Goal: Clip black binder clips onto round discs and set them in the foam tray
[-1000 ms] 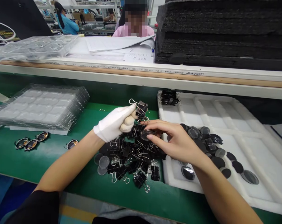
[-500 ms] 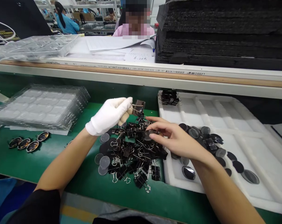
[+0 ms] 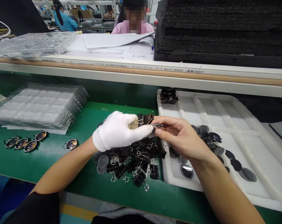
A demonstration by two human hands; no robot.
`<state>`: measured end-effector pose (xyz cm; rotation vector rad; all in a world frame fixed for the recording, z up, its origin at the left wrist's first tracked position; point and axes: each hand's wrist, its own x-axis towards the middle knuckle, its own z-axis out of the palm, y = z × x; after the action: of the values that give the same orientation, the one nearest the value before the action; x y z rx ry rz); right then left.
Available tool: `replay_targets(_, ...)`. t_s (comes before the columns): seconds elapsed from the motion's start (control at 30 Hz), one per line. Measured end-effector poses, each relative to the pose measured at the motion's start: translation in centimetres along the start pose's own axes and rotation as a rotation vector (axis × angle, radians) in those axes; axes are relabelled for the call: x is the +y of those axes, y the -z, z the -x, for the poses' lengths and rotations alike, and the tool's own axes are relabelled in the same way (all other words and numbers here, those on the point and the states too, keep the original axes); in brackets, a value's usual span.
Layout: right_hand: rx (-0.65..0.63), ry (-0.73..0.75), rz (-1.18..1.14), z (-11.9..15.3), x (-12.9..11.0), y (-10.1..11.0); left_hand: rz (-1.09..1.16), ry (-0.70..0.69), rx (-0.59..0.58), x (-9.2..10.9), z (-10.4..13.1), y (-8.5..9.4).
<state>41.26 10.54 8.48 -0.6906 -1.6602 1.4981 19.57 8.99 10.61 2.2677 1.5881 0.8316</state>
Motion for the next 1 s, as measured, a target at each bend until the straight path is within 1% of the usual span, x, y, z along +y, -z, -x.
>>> replay_targets(0.07,0.012,-0.026,0.010,0.1,-0.1,0.2,0.026,0.045,-0.006,0.2,-0.1,0.0)
replay_targets(0.13,0.064,-0.062,0.042,0.0,-0.4,0.6,0.063,0.089,-0.020,0.2,-0.2,0.0)
replay_targets(0.23,0.245,-0.093,0.046,-0.3,-1.1,1.5,0.172,0.141,-0.081,0.1,-0.4,0.1)
replay_targets(0.3,0.363,-0.120,-0.059,-0.6,-1.4,2.1,0.270,0.171,-0.134,0.0,-0.4,0.3)
replay_targets(0.33,0.395,-0.140,-0.127,-0.8,-1.4,2.3,0.321,0.185,-0.151,-0.1,-0.5,0.4)
replay_targets(0.4,0.404,-0.192,-0.225,-1.0,-1.2,2.4,0.385,0.209,-0.167,-0.7,-0.8,1.0)
replay_targets(0.47,0.394,-0.232,-0.253,-1.0,-0.8,2.2,0.346,0.236,-0.196,-2.5,-1.5,1.9)
replay_targets(0.53,0.401,-0.271,-0.259,-1.1,-0.6,1.9,0.208,0.319,-0.266,-5.6,-2.5,2.9)
replay_targets(0.57,0.402,-0.297,-0.261,-1.2,-0.5,1.7,0.121,0.411,-0.268,-7.5,-2.9,3.4)
replay_targets(0.63,0.368,-0.359,-0.260,-1.7,-0.6,1.3,-0.014,0.563,-0.360,-11.4,-3.6,4.0)
replay_targets(0.67,0.330,-0.394,-0.258,-2.2,-0.7,1.1,-0.027,0.606,-0.411,-13.1,-3.8,4.1)
replay_targets(0.73,0.245,-0.458,-0.263,-3.5,-1.0,0.7,-0.055,0.671,-0.496,-15.9,-4.0,4.0)
replay_targets(0.77,0.208,-0.487,-0.266,-4.3,-1.1,0.4,-0.067,0.690,-0.530,-16.8,-4.1,3.9)
replay_targets(0.83,0.147,-0.529,-0.257,-6.0,-1.3,-0.4,-0.104,0.714,-0.577,-17.9,-4.2,3.8)
replay_targets(0.93,0.024,-0.553,-0.197,-8.7,-0.9,-1.7,-0.161,0.725,-0.593,-18.6,-4.6,4.2)
replay_targets(1.0,-0.067,-0.511,-0.062,-10.6,-0.1,-2.7,-0.233,0.720,-0.588,-18.8,-5.0,4.8)
